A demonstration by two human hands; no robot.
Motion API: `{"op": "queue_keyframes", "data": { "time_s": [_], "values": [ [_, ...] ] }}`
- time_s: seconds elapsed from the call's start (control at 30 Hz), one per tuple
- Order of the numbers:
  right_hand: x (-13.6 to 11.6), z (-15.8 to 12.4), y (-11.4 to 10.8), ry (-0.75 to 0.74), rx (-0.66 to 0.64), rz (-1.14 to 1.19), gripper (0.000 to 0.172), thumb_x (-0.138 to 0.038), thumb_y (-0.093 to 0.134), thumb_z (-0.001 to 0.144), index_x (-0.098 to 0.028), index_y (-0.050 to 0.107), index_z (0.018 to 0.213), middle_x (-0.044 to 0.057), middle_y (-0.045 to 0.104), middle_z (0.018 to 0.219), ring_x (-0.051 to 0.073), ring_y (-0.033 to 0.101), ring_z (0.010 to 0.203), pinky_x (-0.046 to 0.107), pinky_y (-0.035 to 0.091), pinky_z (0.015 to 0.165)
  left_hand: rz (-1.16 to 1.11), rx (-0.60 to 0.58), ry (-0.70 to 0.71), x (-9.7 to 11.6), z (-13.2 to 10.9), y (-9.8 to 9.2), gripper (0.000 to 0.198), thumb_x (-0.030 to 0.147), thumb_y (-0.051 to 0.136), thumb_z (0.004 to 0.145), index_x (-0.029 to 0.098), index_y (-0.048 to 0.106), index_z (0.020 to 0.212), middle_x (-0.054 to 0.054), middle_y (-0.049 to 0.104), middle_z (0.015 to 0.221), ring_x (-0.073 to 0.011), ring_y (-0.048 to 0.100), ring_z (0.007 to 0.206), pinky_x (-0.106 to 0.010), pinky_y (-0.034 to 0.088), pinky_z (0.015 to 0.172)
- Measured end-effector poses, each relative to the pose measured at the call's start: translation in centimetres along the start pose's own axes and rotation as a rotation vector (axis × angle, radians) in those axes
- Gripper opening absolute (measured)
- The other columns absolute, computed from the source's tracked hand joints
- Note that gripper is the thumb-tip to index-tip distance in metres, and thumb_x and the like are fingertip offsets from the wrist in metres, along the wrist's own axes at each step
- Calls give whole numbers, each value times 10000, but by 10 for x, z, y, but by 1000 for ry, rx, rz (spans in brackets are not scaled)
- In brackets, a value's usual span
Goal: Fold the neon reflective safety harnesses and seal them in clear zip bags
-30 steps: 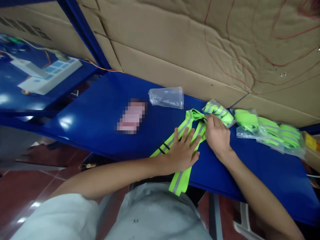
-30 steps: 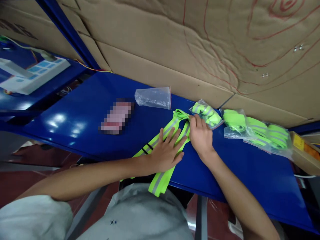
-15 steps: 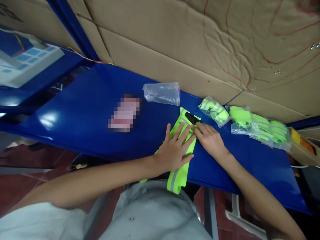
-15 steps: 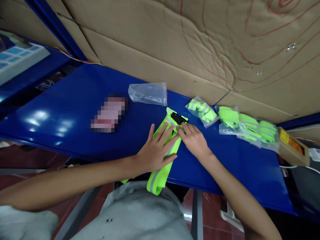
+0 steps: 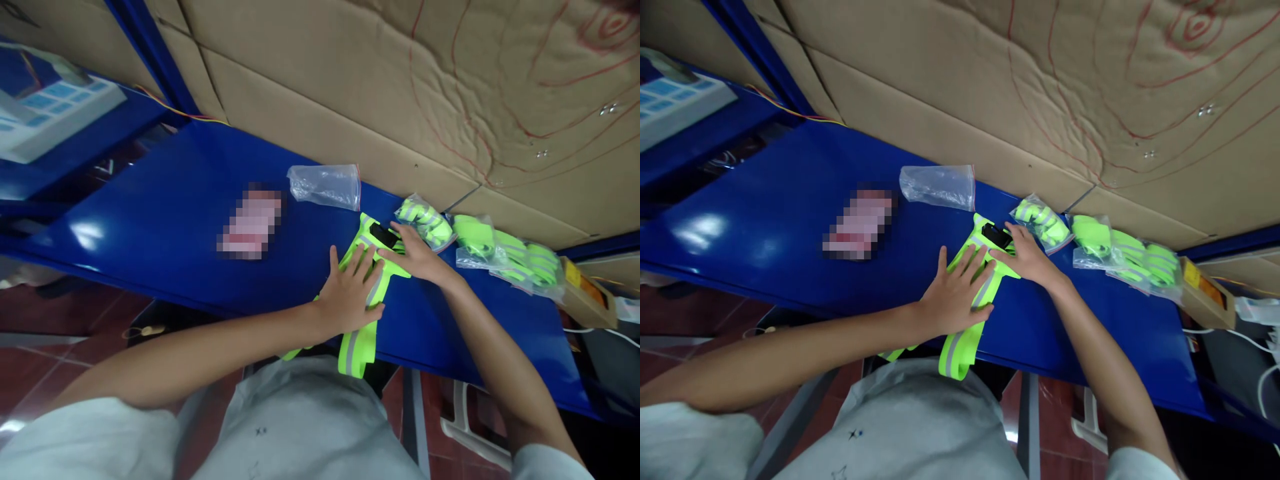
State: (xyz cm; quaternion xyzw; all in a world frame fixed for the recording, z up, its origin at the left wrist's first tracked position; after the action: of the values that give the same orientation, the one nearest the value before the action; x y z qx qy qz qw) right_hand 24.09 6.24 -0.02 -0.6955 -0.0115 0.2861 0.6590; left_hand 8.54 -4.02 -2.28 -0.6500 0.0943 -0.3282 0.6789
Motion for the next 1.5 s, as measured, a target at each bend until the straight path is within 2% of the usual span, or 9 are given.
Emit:
{"op": "queue_keyframes", "data": {
  "time_s": [0.1, 0.2, 0.4, 0.57, 0.83, 1.1, 1.3, 1.4, 1.5],
  "values": [
    [14, 15, 11, 78, -109, -45, 862, -642, 694, 840, -114, 489, 1490, 236, 565, 1408, 402, 509, 1362, 550, 417, 1137, 4, 1, -10, 1, 2, 1, 824, 593, 513, 948, 148, 311, 1611, -185, 126, 1716, -427, 87, 1585, -841, 51, 1153],
    [14, 20, 9, 90, -158, -55, 820, -582, 733, 829, -79, 534, 1446, 231, 624, 1323, 391, 568, 1282, 526, 447, 1103, 4, 4, -20, 1, 3, 1, 828, 602, 503, 951, 150, 306, 1615, -180, 127, 1717, -423, 92, 1585, -837, 64, 1159],
    [-3, 13, -9, 88, -195, 174, 603, -600, 580, 935, -205, 570, 1390, 132, 620, 1386, 291, 582, 1296, 450, 452, 1117, -13, 17, -39, -1, 2, 1, 824, 612, 494, 952, 149, 320, 1610, -184, 116, 1717, -423, 83, 1586, -846, 63, 1149],
    [-7, 14, -15, 82, -190, 152, 635, -550, 713, 848, -184, 584, 1351, 114, 659, 1345, 295, 623, 1233, 437, 480, 1081, -29, 17, -44, -2, 1, 0, 821, 597, 500, 954, 168, 289, 1622, -185, 116, 1718, -415, 92, 1587, -852, 55, 1145],
    [-5, 21, -13, -2, -94, 73, 566, -470, 807, 787, -200, 663, 1263, 83, 736, 1208, 333, 693, 1080, 445, 550, 935, 7, 11, -51, 0, 0, -2, 804, 598, 490, 968, 176, 291, 1623, -197, 152, 1709, -422, 86, 1587, -858, 62, 1139],
    [-22, 13, -14, -190, -17, -1, 408, -344, 794, 823, -209, 637, 1175, 103, 711, 1182, 305, 687, 1068, 448, 539, 948, 2, 18, -43, 2, -3, -2, 779, 583, 478, 983, 160, 310, 1615, -216, 192, 1696, -429, 133, 1579, -855, 82, 1137],
    [-40, -3, -16, -278, 158, -113, 422, -291, 659, 942, -183, 573, 1340, 150, 665, 1242, 314, 666, 1139, 457, 560, 972, -51, -13, -20, 10, -10, 0, 702, 554, 415, 1024, 155, 349, 1597, -223, 187, 1694, -378, 135, 1593, -764, 103, 1207],
    [-53, -15, -8, -286, 205, -274, 433, -230, 507, 1018, -187, 524, 1448, 163, 654, 1251, 309, 664, 1141, 441, 584, 940, -72, -8, -1, 13, -14, 1, 665, 505, 385, 1043, 151, 334, 1603, -217, 219, 1689, -371, 165, 1588, -733, 82, 1229],
    [-65, -28, 6, -391, 235, -450, 479, -144, 405, 1037, -220, 505, 1499, 156, 672, 1270, 319, 643, 1206, 466, 563, 988, -86, -2, 28, 16, -23, 2, 682, 500, 401, 1039, 126, 320, 1604, -239, 244, 1675, -380, 199, 1578, -696, 90, 1246]
  ]
}}
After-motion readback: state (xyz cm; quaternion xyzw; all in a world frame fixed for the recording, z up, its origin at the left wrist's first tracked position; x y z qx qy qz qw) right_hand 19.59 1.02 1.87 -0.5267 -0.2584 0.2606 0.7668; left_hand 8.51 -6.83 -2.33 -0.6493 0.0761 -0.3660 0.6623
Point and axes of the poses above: each hand's wrist, its own z-axis towards the middle knuckle, its own y-axis out of the palm, x = y × z, the point moved 6 cm from there along z, towards the middle knuckle
